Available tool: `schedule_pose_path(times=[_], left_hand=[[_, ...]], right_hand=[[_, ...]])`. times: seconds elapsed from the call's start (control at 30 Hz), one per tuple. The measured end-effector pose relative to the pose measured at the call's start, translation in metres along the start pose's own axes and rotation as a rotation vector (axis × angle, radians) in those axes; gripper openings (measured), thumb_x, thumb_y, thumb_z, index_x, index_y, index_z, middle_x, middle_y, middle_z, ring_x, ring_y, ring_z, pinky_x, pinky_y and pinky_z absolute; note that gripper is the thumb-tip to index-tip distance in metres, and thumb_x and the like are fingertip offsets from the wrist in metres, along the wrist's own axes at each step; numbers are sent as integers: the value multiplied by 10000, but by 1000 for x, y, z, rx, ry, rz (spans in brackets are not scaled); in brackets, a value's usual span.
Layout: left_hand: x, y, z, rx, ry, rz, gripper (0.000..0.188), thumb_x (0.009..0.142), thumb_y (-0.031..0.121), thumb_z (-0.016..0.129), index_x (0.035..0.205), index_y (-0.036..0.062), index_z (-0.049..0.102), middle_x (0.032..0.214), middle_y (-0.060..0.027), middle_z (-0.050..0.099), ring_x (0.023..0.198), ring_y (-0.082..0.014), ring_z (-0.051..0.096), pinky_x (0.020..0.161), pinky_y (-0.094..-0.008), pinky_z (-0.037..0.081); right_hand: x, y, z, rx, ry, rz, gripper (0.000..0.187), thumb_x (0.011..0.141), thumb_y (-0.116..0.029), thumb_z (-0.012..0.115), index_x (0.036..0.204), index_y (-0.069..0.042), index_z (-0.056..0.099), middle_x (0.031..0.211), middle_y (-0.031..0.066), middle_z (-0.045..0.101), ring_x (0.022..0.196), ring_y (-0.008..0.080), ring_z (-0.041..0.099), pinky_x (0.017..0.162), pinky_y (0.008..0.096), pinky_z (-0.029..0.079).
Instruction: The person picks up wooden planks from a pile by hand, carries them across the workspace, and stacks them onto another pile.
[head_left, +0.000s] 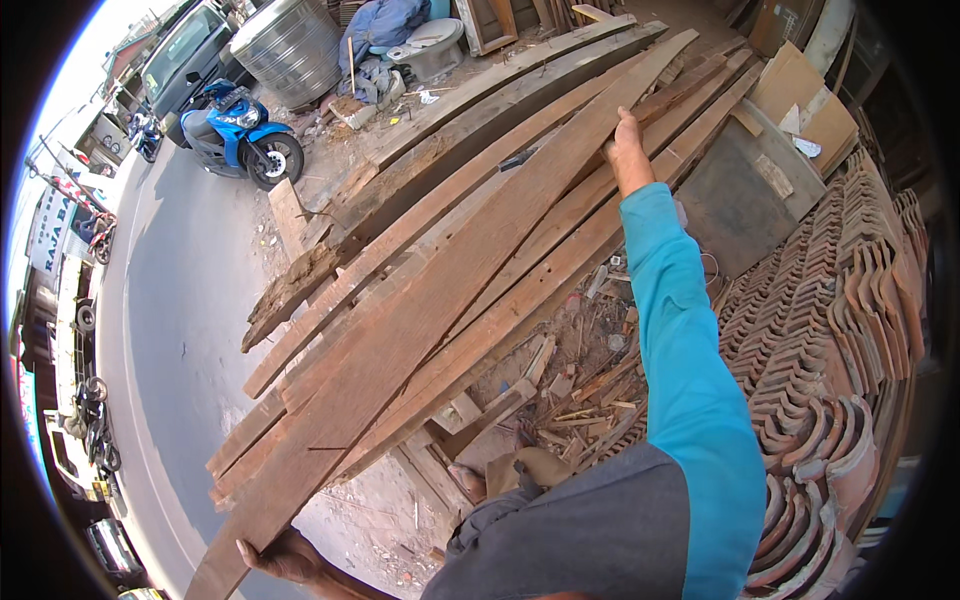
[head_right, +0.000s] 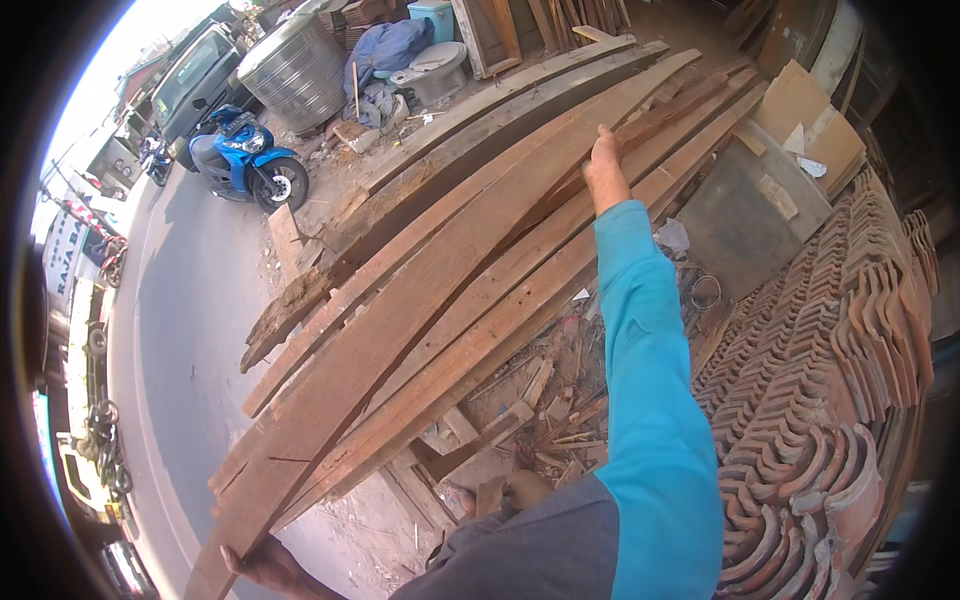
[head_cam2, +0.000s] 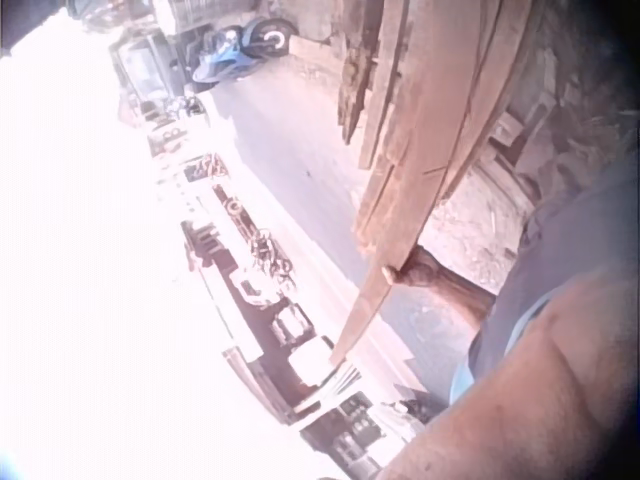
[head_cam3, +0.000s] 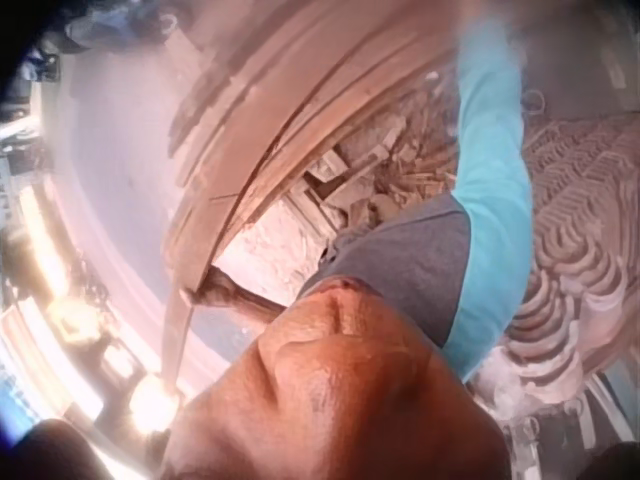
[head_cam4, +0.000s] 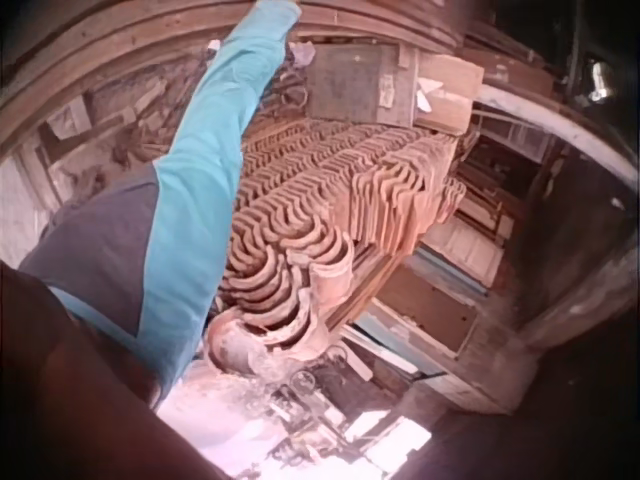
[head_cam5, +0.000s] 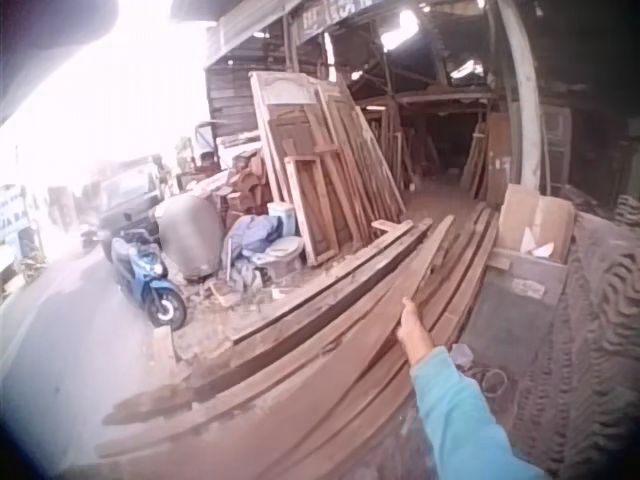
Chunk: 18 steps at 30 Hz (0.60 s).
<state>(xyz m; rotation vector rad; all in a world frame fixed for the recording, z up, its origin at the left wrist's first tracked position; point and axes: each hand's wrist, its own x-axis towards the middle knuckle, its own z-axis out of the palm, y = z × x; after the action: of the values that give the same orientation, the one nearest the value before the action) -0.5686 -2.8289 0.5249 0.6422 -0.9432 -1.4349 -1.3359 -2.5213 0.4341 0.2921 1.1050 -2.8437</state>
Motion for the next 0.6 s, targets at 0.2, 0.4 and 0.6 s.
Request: schedule_pose_path(times=[0.2,0.4,0.6], left_hand=[[-2,-41,60,-80,-105,-93,588,909,347,613,1345,-25,484,1321,-170,550,1226,-280,537,1058,-463,433],[22,-105,129,-104,-134,-227,610,893,320,658,1353,-19,445,1319,-167,529,1238,-274,523,1093,-447,420],[59,-182,193,-206,-260,-368,425,910,280,678,1204,5,545,1228,-120,587,1184,-227,560,1069,-400,466]], right_hand=[[-39,1,1,-381,65,-69,687,933,-451,598,1428,-21,395,1466,146,403,1228,324,479,1049,488,413],[-141,12,-49,-431,-47,-78,606,977,-361,588,1356,86,435,1287,223,555,1175,307,587,983,392,498],[-238,16,-133,-561,52,-90,397,1000,-320,565,1206,19,558,1111,138,663,968,224,682,807,315,556]])
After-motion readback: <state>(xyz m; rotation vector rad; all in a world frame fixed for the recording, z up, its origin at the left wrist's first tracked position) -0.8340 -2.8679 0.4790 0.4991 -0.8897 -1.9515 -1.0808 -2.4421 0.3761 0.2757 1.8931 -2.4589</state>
